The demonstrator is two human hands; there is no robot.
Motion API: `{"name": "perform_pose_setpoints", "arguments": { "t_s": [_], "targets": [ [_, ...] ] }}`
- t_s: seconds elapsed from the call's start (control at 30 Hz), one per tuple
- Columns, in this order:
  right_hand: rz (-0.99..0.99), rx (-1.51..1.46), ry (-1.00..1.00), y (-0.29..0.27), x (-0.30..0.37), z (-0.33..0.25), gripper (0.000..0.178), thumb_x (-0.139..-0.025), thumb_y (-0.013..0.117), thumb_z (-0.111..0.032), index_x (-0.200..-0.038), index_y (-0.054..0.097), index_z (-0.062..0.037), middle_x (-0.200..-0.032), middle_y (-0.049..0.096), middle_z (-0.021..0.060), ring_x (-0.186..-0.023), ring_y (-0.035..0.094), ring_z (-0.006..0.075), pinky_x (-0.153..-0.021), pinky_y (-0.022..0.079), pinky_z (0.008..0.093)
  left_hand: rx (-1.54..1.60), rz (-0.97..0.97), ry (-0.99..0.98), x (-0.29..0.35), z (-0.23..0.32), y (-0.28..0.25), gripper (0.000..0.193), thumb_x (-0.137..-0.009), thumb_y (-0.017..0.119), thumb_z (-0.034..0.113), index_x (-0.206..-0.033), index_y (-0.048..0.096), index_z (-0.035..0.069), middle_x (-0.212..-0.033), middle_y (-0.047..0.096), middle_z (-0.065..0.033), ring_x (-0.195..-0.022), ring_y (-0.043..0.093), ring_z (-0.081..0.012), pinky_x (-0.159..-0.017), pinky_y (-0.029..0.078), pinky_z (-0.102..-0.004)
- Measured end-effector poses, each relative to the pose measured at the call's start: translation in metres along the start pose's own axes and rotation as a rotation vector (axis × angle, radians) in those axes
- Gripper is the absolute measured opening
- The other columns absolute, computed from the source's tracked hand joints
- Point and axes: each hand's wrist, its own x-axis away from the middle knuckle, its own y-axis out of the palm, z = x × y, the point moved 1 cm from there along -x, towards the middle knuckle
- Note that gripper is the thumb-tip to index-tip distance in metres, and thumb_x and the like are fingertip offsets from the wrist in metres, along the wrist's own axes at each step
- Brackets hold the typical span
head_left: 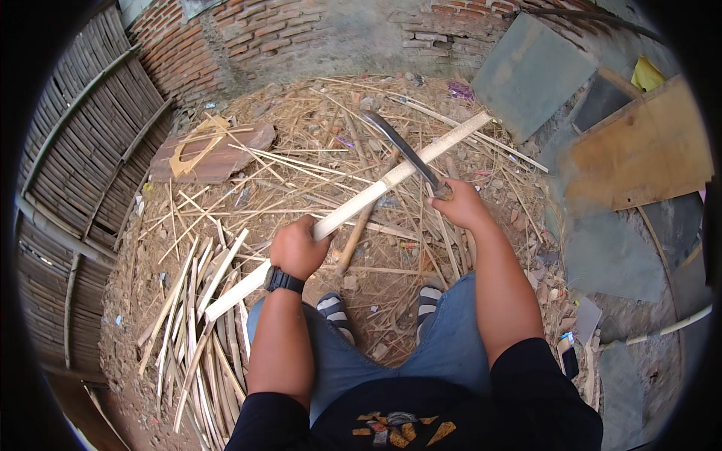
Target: The person sits on the ground and uses a large knife to shave thin strips from a long piece of light-colored wood. They hold the wood with their left hand and repeatedly draw the knife along its length to remove material.
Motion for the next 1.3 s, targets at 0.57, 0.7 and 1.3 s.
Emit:
{"name": "perform_pose_setpoints", "arguments": {
  "t_s": [0.57, 0.7, 1.3],
  "targets": [
    [-0.243, 0.133, -0.138, 0.02, 0.018, -0.033, 0.05, -0.083, 0.086, -0.034, -0.123, 0.073, -0.0065, -0.103, 0.075, 0.023, -0.098, 0.073, 0.0364, -0.088, 0.055, 0.0433, -0.069, -0.017, 0.047, 0.002, -0.005, 0.005, 0.039, -0.081, 0.086, 0.042, -0.088, 0.071, 0.008, -0.079, 0.073, -0.0171, -0.077, 0.073, -0.0393, -0.071, 0.057, -0.0496],
    [-0.161, 0.075, -0.162, 0.019, 0.014, -0.02, 0.048, -0.082, 0.087, -0.031, -0.12, 0.074, -0.0049, -0.099, 0.075, 0.0215, -0.094, 0.073, 0.0331, -0.084, 0.055, 0.0421, -0.044, -0.012, 0.059, 0.001, 0.001, 0.007, 0.039, -0.081, 0.086, 0.043, -0.088, 0.071, 0.007, -0.079, 0.073, -0.0173, -0.076, 0.072, -0.0394, -0.07, 0.057, -0.0498],
    [-0.199, 0.123, -0.102, 0.016, 0.007, -0.014, 0.06, -0.08, 0.087, -0.037, -0.128, 0.071, -0.0039, -0.112, 0.074, 0.0252, -0.108, 0.071, 0.0407, -0.093, 0.055, 0.0462, -0.066, -0.049, 0.075, 0.001, -0.003, 0.009, 0.042, -0.082, 0.085, 0.045, -0.089, 0.071, 0.007, -0.081, 0.074, -0.0183, -0.079, 0.073, -0.0393, -0.072, 0.058, -0.0495]
  ]
}}
